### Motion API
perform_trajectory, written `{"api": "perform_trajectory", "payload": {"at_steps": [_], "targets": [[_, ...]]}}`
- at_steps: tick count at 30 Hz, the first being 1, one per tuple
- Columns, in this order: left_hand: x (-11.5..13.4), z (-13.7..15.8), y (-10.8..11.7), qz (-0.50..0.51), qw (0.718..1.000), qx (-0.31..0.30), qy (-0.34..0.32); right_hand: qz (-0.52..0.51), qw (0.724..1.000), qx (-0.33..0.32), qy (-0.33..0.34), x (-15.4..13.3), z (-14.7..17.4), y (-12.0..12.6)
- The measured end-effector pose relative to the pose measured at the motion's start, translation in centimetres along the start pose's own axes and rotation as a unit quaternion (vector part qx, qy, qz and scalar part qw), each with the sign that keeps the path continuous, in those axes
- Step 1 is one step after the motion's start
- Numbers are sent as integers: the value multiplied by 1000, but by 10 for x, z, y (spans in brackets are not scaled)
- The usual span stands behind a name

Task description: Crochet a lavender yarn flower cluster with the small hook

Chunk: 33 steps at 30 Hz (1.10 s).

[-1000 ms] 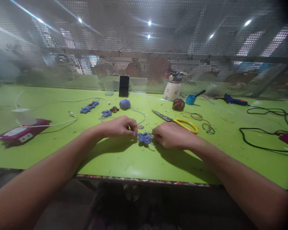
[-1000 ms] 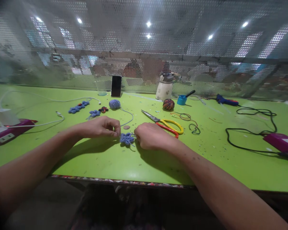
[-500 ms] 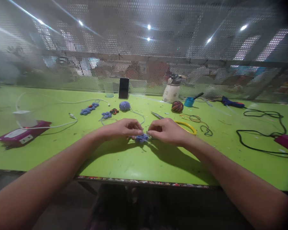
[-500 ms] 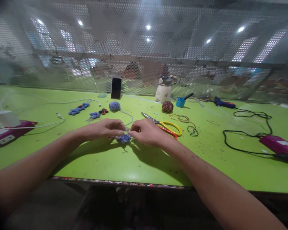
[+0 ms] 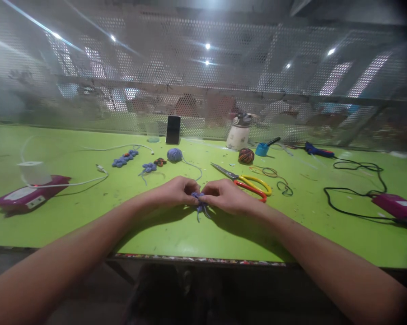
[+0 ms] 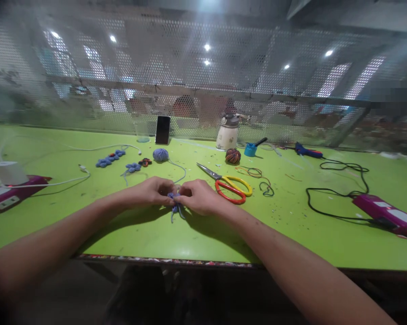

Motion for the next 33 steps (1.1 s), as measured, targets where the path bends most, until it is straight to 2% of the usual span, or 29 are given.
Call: {"api": "perform_trajectory", "payload": {"at_steps": [5, 9, 13, 21, 26, 33], "targets": [[1, 0, 7, 46, 997, 54, -5, -48, 998, 45, 5, -5, 2, 5], [1, 1, 4, 115, 991, 62, -4, -76, 995, 57, 15, -7, 4, 9], [-1, 1, -4, 179, 982, 62, 5, -115, 992, 48, 3, -2, 0, 7], [-1, 0, -8, 262, 962, 73, 17, -187, 981, -17, -41, 9, -7, 3], [-2, 3, -9, 317, 944, 87, 14, -187, 981, -6, -48, 7, -6, 7], [0, 3, -7, 302, 947, 109, 30, -176, 983, 36, -33, 9, -8, 8]]}}
Point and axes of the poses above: each hand's wrist, its own z-axis away from the middle knuckle, its own y-axis out of the back of the hand, x = y × z, the point moved 7 cm from there along -z, towards the middle knuckle, and after that the axes turned 15 degrees about -y, right-handed, at the moved point
